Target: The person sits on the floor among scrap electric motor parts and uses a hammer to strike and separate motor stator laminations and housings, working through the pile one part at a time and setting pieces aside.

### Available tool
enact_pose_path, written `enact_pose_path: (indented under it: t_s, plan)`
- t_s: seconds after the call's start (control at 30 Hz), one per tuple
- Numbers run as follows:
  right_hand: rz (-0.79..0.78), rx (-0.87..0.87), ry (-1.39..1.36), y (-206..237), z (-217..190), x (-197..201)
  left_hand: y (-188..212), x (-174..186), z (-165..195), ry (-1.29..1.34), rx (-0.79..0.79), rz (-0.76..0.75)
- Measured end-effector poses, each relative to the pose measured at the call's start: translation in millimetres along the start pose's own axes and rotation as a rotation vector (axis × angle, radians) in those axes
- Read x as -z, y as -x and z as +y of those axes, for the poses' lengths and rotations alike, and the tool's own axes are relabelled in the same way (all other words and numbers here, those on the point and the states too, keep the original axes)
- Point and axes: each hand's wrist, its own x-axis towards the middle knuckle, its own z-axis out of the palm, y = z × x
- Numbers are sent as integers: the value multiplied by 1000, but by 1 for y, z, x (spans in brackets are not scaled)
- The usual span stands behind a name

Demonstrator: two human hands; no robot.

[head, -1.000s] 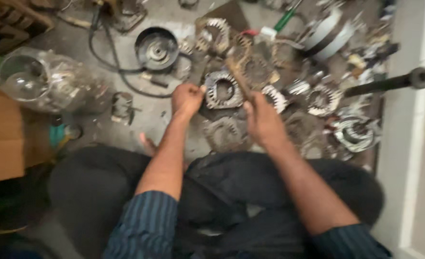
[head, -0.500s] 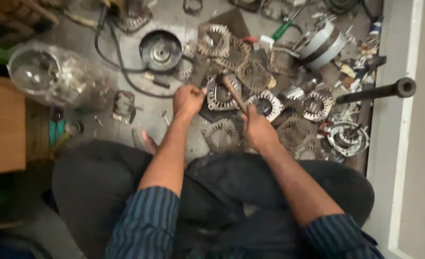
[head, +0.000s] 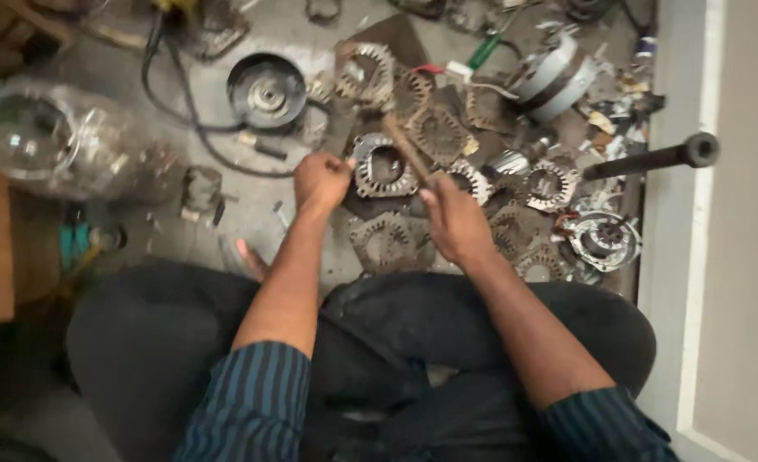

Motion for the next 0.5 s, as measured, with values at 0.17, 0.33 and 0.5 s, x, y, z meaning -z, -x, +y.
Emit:
enact_pose_path:
  t_s: [0.17, 0.33, 0.5]
  plan:
    - [-102, -78, 165, 0, -1, -2, 3, -2, -2, -89, -33, 11]
    - [9, 22, 45, 0, 1, -1, 6, -1, 2, 42, 21, -18]
    - [-81, -40, 93, 2, 1, -6, 8, 5, 4, 3, 17, 2]
